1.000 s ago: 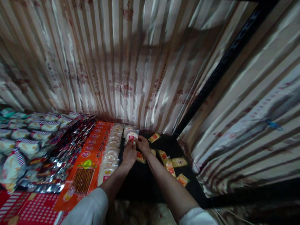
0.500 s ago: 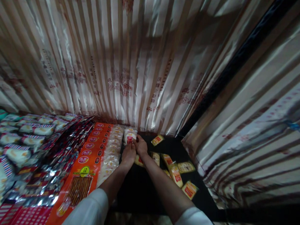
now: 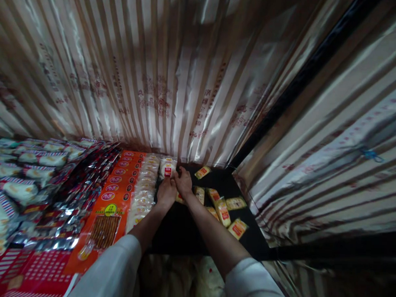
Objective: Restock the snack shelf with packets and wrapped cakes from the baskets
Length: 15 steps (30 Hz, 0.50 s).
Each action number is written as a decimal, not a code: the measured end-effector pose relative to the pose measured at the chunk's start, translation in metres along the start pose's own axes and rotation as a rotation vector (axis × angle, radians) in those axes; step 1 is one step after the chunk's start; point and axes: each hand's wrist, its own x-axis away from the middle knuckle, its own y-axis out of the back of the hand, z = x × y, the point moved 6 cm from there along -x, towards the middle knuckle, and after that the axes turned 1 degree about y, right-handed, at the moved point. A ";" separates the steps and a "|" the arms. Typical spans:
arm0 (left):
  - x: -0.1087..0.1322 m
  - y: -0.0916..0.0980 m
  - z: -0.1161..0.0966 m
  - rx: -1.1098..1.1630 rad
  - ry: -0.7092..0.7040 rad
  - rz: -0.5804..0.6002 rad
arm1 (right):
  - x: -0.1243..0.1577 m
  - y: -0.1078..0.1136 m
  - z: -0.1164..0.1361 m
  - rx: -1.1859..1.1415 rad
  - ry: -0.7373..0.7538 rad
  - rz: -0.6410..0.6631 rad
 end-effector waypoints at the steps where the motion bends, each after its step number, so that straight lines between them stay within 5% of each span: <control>1: 0.007 0.004 -0.002 0.002 0.010 -0.001 | 0.006 0.006 0.001 -0.051 0.029 -0.028; 8: 0.096 0.005 -0.020 0.166 -0.060 -0.019 | 0.097 0.061 -0.010 -0.360 0.215 -0.152; 15: 0.197 -0.051 -0.005 0.176 -0.246 0.230 | 0.217 0.099 -0.063 -0.261 0.215 -0.083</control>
